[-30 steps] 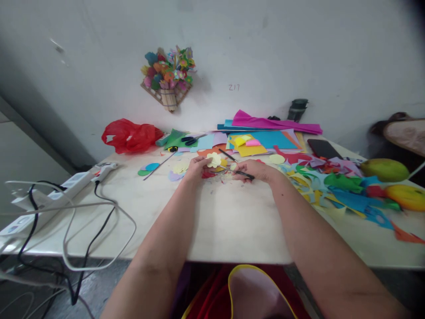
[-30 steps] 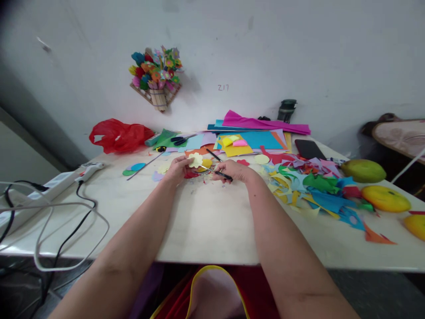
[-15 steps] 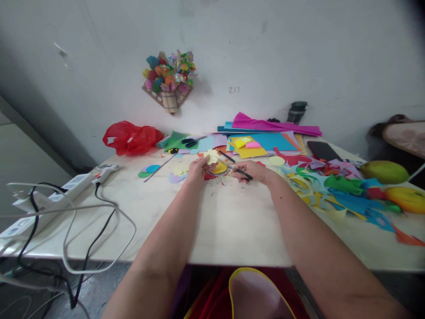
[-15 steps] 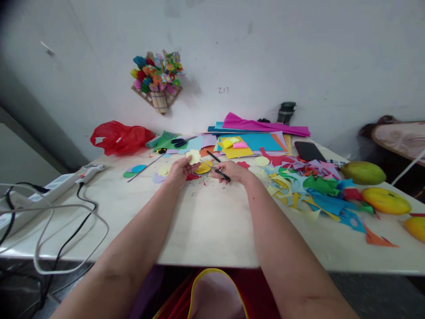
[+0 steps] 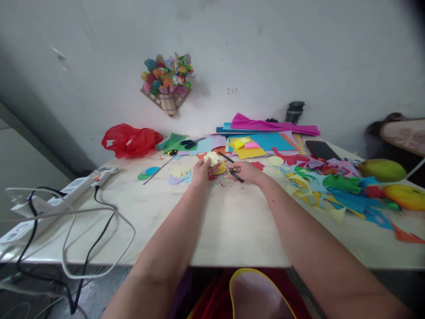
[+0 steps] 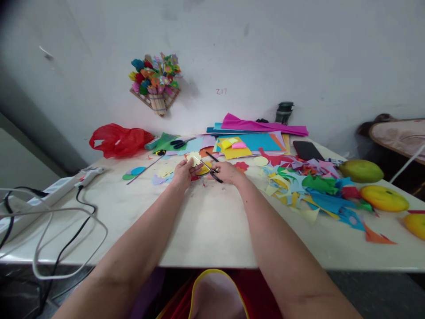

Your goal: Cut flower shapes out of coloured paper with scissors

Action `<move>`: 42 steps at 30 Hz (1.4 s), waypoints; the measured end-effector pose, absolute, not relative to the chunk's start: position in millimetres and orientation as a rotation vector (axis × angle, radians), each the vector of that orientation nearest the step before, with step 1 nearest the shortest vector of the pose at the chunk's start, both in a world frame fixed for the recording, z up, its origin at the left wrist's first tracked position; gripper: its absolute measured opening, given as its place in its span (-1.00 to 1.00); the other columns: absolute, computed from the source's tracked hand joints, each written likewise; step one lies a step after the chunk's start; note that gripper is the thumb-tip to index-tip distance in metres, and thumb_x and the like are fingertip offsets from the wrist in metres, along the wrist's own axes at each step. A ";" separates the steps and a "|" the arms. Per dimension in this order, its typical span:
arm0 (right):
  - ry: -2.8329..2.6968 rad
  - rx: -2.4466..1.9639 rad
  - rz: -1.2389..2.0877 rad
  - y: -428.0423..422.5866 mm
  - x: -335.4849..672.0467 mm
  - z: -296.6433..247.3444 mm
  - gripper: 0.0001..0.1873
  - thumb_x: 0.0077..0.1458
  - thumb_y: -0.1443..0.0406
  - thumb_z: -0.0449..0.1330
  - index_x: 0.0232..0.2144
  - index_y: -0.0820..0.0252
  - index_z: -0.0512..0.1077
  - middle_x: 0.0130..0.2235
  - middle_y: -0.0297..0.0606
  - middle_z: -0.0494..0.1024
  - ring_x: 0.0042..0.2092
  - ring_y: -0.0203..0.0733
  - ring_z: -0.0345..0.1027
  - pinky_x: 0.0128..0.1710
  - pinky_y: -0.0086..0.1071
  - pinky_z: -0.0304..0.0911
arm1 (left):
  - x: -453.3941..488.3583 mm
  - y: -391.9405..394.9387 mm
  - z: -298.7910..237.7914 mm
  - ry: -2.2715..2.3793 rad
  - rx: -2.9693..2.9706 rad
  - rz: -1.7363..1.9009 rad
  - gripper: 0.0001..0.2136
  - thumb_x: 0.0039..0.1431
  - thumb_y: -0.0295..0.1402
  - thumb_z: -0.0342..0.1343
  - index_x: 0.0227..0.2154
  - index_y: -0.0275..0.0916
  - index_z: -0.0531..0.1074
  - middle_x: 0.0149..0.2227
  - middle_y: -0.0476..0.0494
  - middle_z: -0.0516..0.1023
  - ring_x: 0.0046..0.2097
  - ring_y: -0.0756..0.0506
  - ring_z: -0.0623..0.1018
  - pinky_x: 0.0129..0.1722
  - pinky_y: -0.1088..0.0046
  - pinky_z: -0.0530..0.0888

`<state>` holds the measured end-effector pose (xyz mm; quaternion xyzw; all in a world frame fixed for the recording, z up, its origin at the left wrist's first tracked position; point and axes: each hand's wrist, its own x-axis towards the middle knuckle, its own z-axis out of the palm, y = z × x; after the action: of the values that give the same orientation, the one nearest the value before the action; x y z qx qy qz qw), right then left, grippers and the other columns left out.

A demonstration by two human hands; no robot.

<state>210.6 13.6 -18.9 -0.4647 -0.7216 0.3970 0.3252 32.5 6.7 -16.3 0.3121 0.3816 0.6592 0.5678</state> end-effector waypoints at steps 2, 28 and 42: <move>-1.938 -1.239 0.901 14.8 210.3 -21.0 -0.65 -0.25 0.08 0.40 -0.43 0.14 0.48 -0.54 -0.40 0.45 -0.49 -0.28 0.32 -0.54 -0.47 0.16 | 33.5 6.4 -16.6 0.887 0.714 1.543 -0.71 0.04 -0.31 0.32 -0.41 -0.25 0.26 -0.43 -0.10 0.58 -0.36 -0.12 0.65 -0.26 0.37 0.57; -1.982 -1.409 0.488 9.2 201.5 -16.8 -0.63 -0.20 0.04 0.39 -0.37 0.12 0.53 -0.41 -0.32 0.57 -0.39 -0.20 0.39 -0.45 -0.43 0.16 | 41.2 4.5 -15.0 0.849 0.587 1.538 -0.88 0.18 -0.53 0.14 -0.45 -0.29 0.34 -0.49 -0.10 0.56 -0.38 -0.10 0.65 -0.16 0.32 0.57; -1.951 -1.286 0.519 16.9 205.0 -24.6 -0.71 -0.18 0.09 0.37 -0.41 0.10 0.52 -0.46 -0.36 0.53 -0.44 -0.22 0.36 -0.46 -0.41 0.21 | 40.6 4.7 -14.9 0.825 0.565 1.514 -0.88 0.10 -0.52 0.20 -0.42 -0.28 0.34 -0.49 -0.10 0.55 -0.36 -0.13 0.65 -0.20 0.34 0.58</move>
<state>205.0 16.9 -24.6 -0.5003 -0.7586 0.2018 0.3654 40.6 4.7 -14.9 0.2455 0.3583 0.6574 0.6157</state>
